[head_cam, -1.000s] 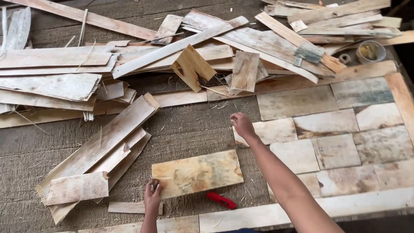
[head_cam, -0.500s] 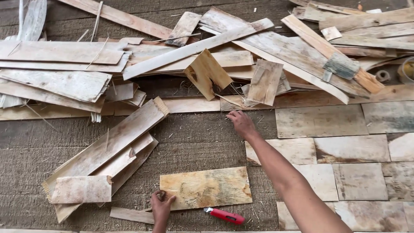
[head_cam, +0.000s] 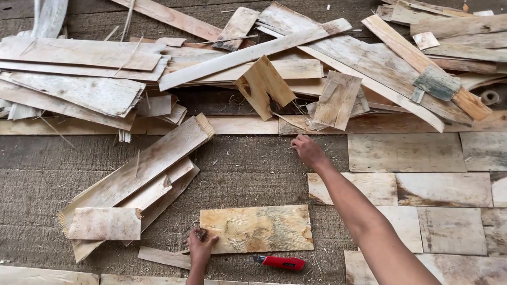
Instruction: The person is selecting thin wood pieces from a pile, trimming them with a utility knife, and arranging them in a tiled pattern on a wooden frame.
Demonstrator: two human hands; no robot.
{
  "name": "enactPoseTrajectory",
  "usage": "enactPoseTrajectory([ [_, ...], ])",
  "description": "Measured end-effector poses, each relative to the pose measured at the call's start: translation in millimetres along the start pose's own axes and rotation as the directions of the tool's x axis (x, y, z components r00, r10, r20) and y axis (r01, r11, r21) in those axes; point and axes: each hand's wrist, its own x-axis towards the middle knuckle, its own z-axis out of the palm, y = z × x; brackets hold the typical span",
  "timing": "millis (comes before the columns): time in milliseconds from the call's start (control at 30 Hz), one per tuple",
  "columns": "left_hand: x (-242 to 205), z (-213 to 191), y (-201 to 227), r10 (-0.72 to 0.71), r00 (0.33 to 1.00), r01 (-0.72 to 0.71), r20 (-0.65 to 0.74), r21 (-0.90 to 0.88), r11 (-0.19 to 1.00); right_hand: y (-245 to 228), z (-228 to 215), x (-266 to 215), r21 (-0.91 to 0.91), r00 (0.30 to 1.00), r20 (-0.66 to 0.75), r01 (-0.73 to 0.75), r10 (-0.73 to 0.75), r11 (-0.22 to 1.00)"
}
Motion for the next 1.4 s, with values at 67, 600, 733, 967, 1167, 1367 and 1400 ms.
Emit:
enactPoseTrajectory([
  [67, -2, 0, 1, 0.012, 1.000, -0.012, 0.004, -0.004, 1.000, -3, -1, 4, -0.036, 0.999, 0.036, -0.031, 0.032, 0.999],
  [600, -4, -3, 6, 0.033, 0.999, -0.032, 0.025, -0.014, 0.999, -208, 18, -25, 0.342, 0.988, 0.061, 0.115, -0.144, 0.933],
  [733, -9, -4, 7, 0.047, 0.998, -0.047, 0.030, 0.004, 0.999, -108, 11, -27, 0.202, 0.913, -0.407, 0.077, 0.012, 0.976],
  [967, -6, -2, 7, 0.019, 1.000, -0.019, 0.017, -0.018, 1.000, -15, 6, -62, -0.083, 0.785, -0.418, -0.535, 0.458, 0.841],
  [1167, -4, -1, 3, 0.045, 0.999, -0.045, 0.003, 0.000, 0.999, -87, 5, -70, 0.164, 0.980, -0.193, -0.022, 0.054, 0.986],
  [1367, -9, -2, 10, 0.025, 1.000, -0.025, 0.004, -0.012, 1.000, -22, 24, -66, 0.046, 0.773, -0.542, -0.366, 0.331, 0.929],
  [1400, -10, -2, 8, 0.022, 1.000, -0.022, -0.004, -0.014, 1.000, -1, 33, -69, 0.009, 0.706, -0.487, -0.585, 0.514, 0.811],
])
